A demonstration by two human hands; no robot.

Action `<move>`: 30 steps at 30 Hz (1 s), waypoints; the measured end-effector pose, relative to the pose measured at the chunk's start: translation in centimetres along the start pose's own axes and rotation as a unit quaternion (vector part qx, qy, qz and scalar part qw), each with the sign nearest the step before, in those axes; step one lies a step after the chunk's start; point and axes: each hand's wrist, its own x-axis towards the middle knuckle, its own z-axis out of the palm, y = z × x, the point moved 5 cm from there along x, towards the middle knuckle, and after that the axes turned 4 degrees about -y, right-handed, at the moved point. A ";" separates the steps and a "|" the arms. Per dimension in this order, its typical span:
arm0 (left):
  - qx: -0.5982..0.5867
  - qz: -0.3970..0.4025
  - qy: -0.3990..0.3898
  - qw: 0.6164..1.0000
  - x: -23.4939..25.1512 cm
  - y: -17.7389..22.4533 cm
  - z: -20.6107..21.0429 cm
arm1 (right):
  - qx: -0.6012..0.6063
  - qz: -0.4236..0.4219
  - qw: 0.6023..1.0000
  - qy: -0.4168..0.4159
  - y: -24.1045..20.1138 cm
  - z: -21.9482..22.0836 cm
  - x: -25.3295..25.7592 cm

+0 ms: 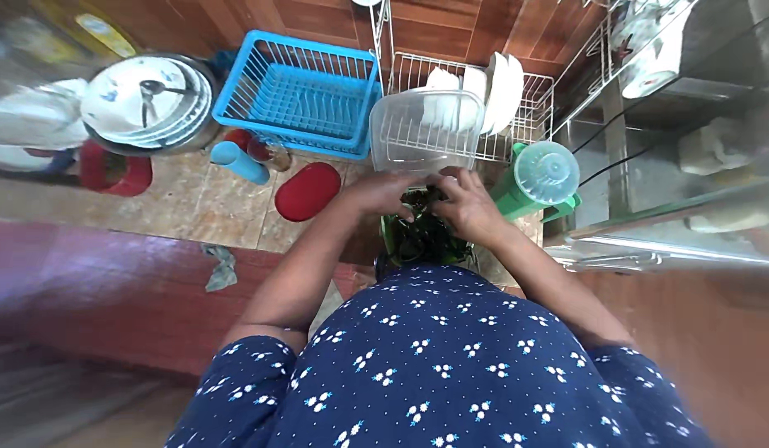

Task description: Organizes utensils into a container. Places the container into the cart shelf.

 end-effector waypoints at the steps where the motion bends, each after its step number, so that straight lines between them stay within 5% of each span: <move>1: 0.027 -0.020 -0.005 0.999 0.2 0.1 0.6 | -0.015 -0.016 0.999 -0.031 -0.3 0.8 0.4; 9: 0.113 0.016 0.045 0.992 0.4 0.8 1.0 | -0.077 -0.037 0.994 -0.075 0.3 2.6 2.2; 15: 0.152 0.017 0.087 0.984 -0.5 1.3 0.5 | 0.042 -0.002 0.999 -0.026 0.1 1.6 2.6; 21: 0.082 0.040 0.017 0.996 0.8 0.4 0.7 | 0.130 0.066 0.989 0.036 1.1 -3.4 -0.8; 30: 0.003 0.093 0.104 0.990 1.0 1.2 0.4 | -0.023 -0.017 0.991 -0.131 -4.5 1.8 -6.0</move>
